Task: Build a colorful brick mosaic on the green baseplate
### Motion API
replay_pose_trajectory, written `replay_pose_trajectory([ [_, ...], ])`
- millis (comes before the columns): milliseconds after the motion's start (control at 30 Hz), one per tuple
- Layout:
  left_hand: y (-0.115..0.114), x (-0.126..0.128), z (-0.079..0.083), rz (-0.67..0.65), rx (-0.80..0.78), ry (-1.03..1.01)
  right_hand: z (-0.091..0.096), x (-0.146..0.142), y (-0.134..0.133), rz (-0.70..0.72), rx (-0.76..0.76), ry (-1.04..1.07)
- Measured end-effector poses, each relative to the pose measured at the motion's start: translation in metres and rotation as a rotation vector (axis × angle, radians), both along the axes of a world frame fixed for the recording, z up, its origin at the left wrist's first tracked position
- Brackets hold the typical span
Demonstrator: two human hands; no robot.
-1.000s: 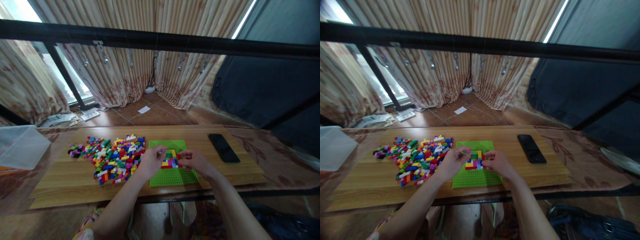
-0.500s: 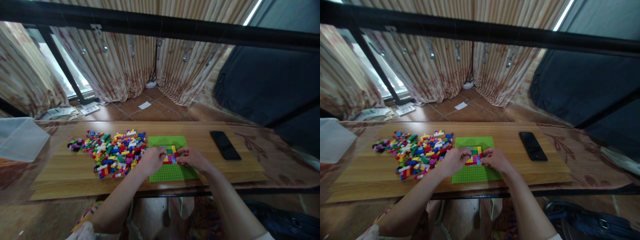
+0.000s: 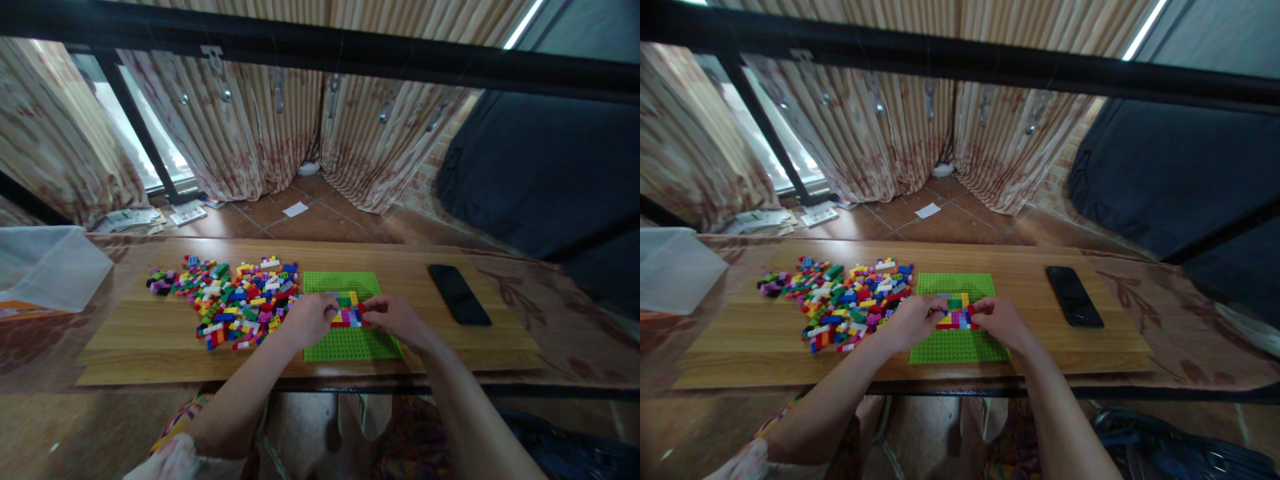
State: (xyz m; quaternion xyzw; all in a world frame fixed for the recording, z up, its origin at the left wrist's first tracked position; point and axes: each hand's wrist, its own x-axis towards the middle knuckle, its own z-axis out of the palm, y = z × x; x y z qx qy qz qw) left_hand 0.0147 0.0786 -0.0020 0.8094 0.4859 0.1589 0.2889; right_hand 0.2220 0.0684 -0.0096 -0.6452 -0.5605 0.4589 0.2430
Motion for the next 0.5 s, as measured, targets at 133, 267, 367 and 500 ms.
replay_pose_trajectory([
  [133, 0.002, -0.004, -0.001, 0.025, 0.003, -0.028, -0.001, -0.002, -0.002, 0.094, 0.265, -0.078],
  [267, 0.006, -0.007, -0.003, 0.084, 0.031, -0.067, -0.002, -0.01, -0.001, 0.223, 0.443, -0.266],
  [367, 0.008, -0.006, -0.005, 0.151, 0.07, -0.007, -0.004, -0.015, 0.001, 0.291, 0.495, -0.341],
  [500, 0.008, -0.002, -0.007, 0.179, 0.166, 0.041, -0.006, -0.017, 0.003, 0.299, 0.517, -0.385],
])
